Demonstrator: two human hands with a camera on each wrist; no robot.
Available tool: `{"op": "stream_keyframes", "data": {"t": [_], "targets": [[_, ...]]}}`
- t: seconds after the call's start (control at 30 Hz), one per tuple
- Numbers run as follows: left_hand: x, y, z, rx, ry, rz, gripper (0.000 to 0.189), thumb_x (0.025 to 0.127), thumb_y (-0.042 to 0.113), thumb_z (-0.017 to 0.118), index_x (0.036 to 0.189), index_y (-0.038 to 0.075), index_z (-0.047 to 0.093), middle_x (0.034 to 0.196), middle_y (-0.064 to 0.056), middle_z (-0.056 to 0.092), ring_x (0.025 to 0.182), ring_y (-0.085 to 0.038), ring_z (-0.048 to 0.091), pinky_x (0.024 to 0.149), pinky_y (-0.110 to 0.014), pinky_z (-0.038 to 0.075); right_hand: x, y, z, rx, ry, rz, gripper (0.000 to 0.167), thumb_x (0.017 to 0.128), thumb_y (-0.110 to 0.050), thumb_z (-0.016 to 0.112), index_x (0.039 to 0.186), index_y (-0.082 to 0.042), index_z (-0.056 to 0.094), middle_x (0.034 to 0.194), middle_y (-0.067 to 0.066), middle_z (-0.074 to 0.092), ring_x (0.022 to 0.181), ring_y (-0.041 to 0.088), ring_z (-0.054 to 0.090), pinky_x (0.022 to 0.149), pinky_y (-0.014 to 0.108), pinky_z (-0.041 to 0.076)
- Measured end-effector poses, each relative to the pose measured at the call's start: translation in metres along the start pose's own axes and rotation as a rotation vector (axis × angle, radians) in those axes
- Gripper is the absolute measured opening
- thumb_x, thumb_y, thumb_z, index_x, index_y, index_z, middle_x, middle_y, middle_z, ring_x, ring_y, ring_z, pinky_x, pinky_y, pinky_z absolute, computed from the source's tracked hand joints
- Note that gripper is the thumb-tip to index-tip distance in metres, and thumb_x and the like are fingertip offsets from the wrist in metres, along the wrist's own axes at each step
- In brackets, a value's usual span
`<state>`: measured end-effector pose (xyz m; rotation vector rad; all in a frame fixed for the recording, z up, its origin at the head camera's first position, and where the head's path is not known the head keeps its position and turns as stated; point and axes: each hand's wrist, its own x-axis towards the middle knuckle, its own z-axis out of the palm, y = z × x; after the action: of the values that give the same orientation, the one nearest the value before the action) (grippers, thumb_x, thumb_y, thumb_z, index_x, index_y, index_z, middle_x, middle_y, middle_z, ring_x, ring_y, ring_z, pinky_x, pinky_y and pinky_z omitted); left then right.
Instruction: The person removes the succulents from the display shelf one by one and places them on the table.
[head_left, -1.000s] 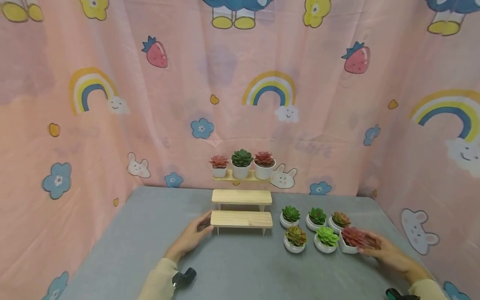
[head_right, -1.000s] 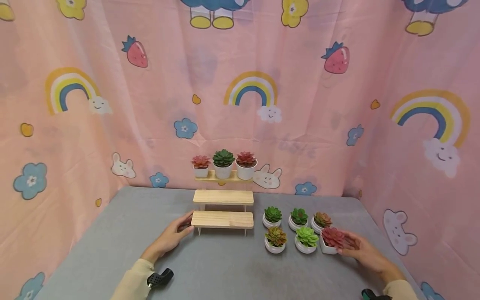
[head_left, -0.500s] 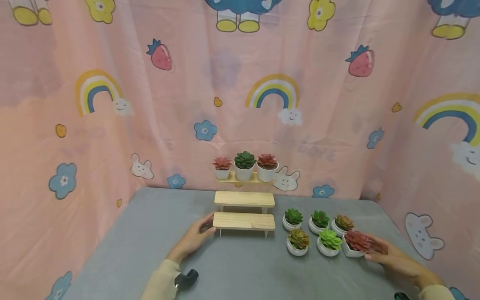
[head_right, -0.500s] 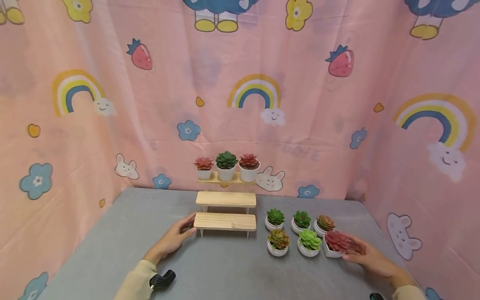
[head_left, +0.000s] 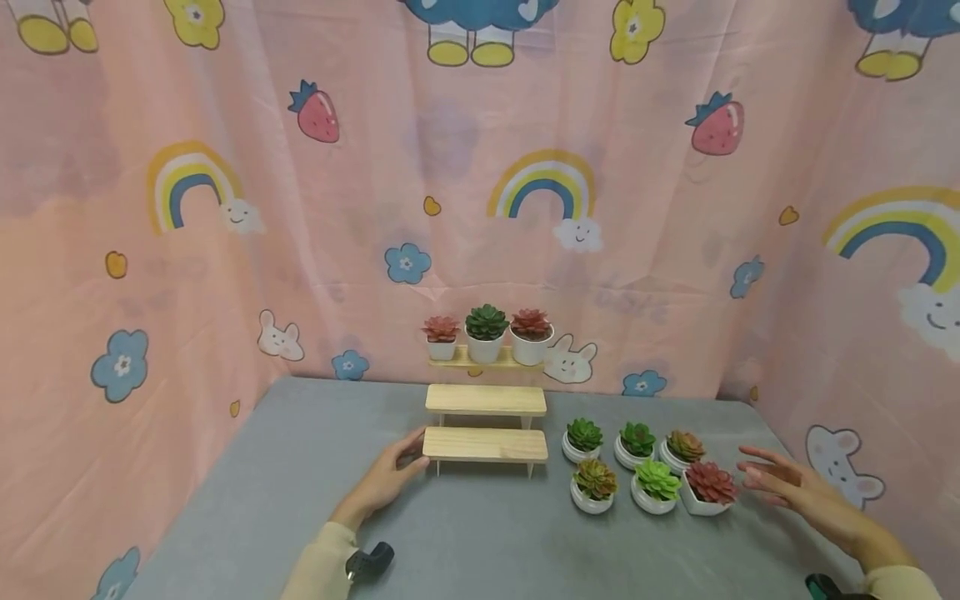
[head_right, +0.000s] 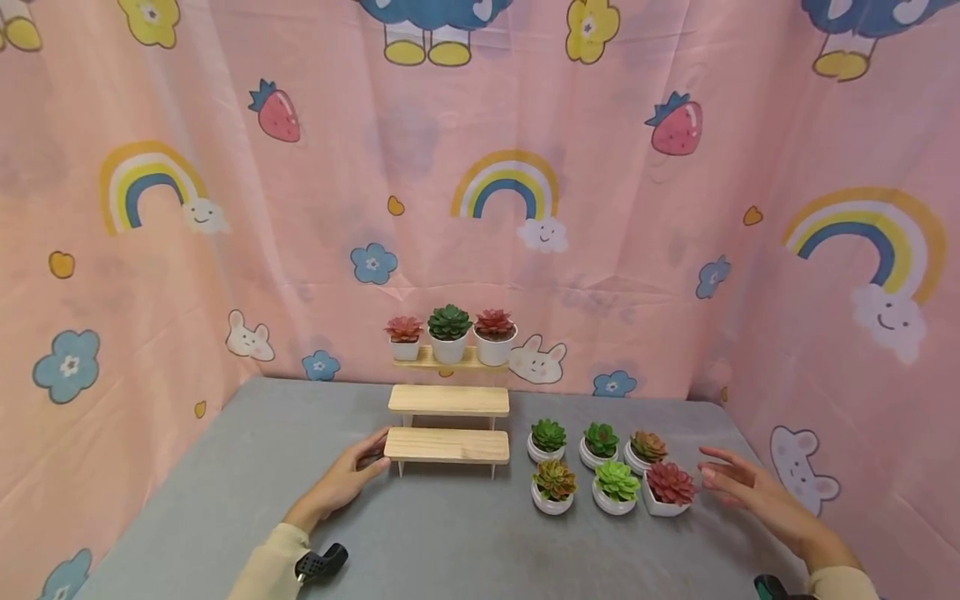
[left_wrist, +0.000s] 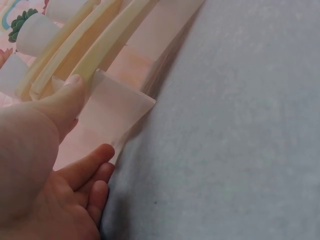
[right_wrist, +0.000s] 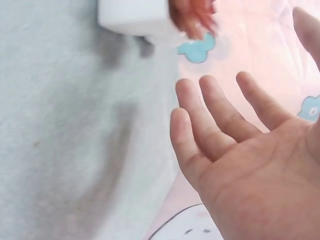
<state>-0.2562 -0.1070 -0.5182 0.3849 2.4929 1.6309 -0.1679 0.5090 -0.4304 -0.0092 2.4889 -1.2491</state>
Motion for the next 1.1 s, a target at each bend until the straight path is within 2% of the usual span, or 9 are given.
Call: {"op": "stream_keyframes", "data": {"t": [0.17,0.27,0.37,0.53,0.6,0.73,0.87,0.93,1.1], "targets": [[0.000,0.000,0.000,-0.007,-0.004,-0.012,0.062,0.100,0.033,0.063,0.156,0.017,0.041,0.151,-0.015,0.053,0.142,-0.037,0.046,0.121,-0.061,0.029,0.000,-0.014,0.001,-0.050,0.094,-0.037,0.050,0.111,-0.038,0.036,0.155,-0.013,0.031,0.154,0.034,0.040,0.102,-0.014,0.059,0.088,0.027,0.058],[0.001,0.000,0.000,-0.007,-0.006,0.002,0.063,0.100,0.033,0.063,0.156,0.014,0.040,0.151,-0.016,0.053,0.142,-0.039,0.046,0.121,-0.062,0.030,0.001,-0.022,0.002,-0.073,0.143,-0.069,0.058,0.111,-0.037,0.038,0.154,0.001,0.029,0.145,0.014,0.056,0.101,-0.015,0.059,0.084,0.021,0.057],[0.001,0.000,0.001,-0.004,-0.009,-0.002,0.063,0.100,0.032,0.063,0.156,0.015,0.041,0.151,-0.016,0.052,0.142,-0.039,0.046,0.121,-0.062,0.030,0.002,-0.028,0.004,-0.088,0.173,-0.085,0.059,0.111,-0.036,0.040,0.153,0.003,0.030,0.141,0.005,0.059,0.100,-0.015,0.059,0.083,0.021,0.057],[-0.002,0.000,0.003,-0.006,-0.009,-0.005,0.061,0.100,0.031,0.063,0.156,0.017,0.041,0.152,-0.016,0.052,0.142,-0.038,0.046,0.121,-0.062,0.030,0.005,-0.038,0.010,-0.103,0.178,-0.091,0.063,0.111,-0.038,0.039,0.155,0.005,0.026,0.151,0.034,0.043,0.100,-0.016,0.058,0.088,0.033,0.059],[-0.003,0.000,0.004,0.001,-0.009,0.012,0.061,0.101,0.031,0.062,0.156,0.015,0.041,0.151,-0.017,0.052,0.141,-0.040,0.046,0.119,-0.063,0.031,0.007,-0.043,0.012,-0.101,0.178,-0.104,0.063,0.110,-0.038,0.039,0.155,0.004,0.026,0.152,0.035,0.041,0.100,-0.016,0.057,0.091,0.038,0.059],[-0.004,0.002,0.004,0.006,-0.009,0.016,0.061,0.101,0.030,0.062,0.156,0.013,0.041,0.150,-0.017,0.053,0.141,-0.040,0.047,0.119,-0.063,0.031,0.012,-0.055,0.017,-0.088,0.198,-0.163,0.059,0.110,-0.036,0.042,0.154,0.001,0.031,0.143,0.002,0.058,0.103,-0.016,0.057,0.088,0.027,0.058],[-0.003,0.003,0.002,-0.007,0.000,0.008,0.060,0.101,0.030,0.063,0.155,0.015,0.042,0.150,-0.017,0.053,0.141,-0.039,0.046,0.120,-0.063,0.030,0.019,-0.072,0.022,-0.067,0.215,-0.253,0.056,0.109,-0.033,0.045,0.153,-0.001,0.034,0.124,-0.033,0.050,0.105,-0.018,0.056,0.085,0.016,0.054],[-0.001,0.002,0.001,-0.006,0.001,0.011,0.060,0.101,0.030,0.063,0.155,0.016,0.042,0.150,-0.017,0.053,0.141,-0.039,0.047,0.120,-0.062,0.031,0.023,-0.080,0.026,-0.060,0.216,-0.287,0.054,0.109,-0.031,0.046,0.153,-0.001,0.035,0.121,-0.036,0.049,0.106,-0.018,0.056,0.086,0.016,0.054],[0.002,0.000,-0.001,0.000,-0.002,0.016,0.061,0.100,0.029,0.063,0.156,0.015,0.041,0.151,-0.016,0.053,0.142,-0.038,0.047,0.120,-0.062,0.031,0.037,-0.097,0.036,-0.059,0.213,-0.314,0.051,0.109,-0.033,0.047,0.152,-0.006,0.040,0.131,-0.018,0.060,0.106,-0.015,0.058,0.088,0.019,0.055]]}}
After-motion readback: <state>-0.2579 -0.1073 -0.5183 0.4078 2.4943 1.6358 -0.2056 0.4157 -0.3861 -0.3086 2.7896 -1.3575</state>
